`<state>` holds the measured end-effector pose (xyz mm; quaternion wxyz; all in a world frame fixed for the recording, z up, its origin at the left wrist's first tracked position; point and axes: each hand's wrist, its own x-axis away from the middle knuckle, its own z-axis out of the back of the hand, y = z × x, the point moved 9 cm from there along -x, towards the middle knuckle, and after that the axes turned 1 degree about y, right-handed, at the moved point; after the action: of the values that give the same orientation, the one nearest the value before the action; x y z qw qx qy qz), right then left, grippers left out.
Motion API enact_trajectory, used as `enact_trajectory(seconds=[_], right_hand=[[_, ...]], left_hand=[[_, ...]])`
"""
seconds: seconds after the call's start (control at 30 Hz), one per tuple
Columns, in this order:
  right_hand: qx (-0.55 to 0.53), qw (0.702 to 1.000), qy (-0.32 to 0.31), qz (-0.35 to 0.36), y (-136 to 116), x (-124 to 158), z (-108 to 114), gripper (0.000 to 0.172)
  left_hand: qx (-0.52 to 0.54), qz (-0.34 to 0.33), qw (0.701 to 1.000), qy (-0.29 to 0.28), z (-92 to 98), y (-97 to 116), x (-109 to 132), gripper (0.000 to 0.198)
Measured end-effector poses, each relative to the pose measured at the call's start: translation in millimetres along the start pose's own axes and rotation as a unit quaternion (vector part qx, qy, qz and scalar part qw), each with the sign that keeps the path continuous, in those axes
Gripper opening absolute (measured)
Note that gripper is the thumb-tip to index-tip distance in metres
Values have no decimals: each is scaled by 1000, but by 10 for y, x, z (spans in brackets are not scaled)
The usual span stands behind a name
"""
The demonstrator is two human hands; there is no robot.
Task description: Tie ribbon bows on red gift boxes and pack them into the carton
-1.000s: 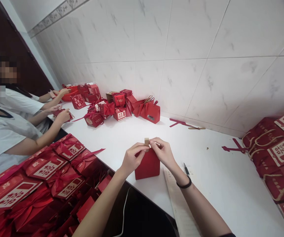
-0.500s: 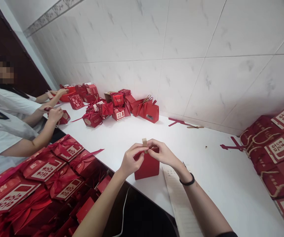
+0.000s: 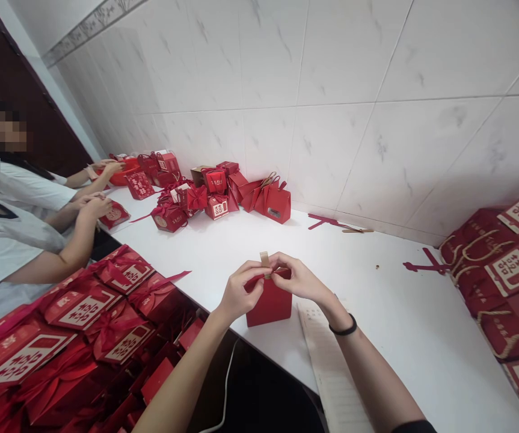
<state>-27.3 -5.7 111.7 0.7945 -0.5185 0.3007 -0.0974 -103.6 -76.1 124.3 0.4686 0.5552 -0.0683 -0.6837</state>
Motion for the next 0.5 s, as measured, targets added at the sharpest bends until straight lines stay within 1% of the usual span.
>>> enact_trajectory(seconds=[0.27,0.5], right_hand=[[-18,1000,-7,0,-13,-6,5,25],[-2,1000,2,3,-14,-5,-1,26]], left_hand=[[7,4,1000,3,3,-16,-4,28],[10,3,1000,9,5,-33,-2,27]])
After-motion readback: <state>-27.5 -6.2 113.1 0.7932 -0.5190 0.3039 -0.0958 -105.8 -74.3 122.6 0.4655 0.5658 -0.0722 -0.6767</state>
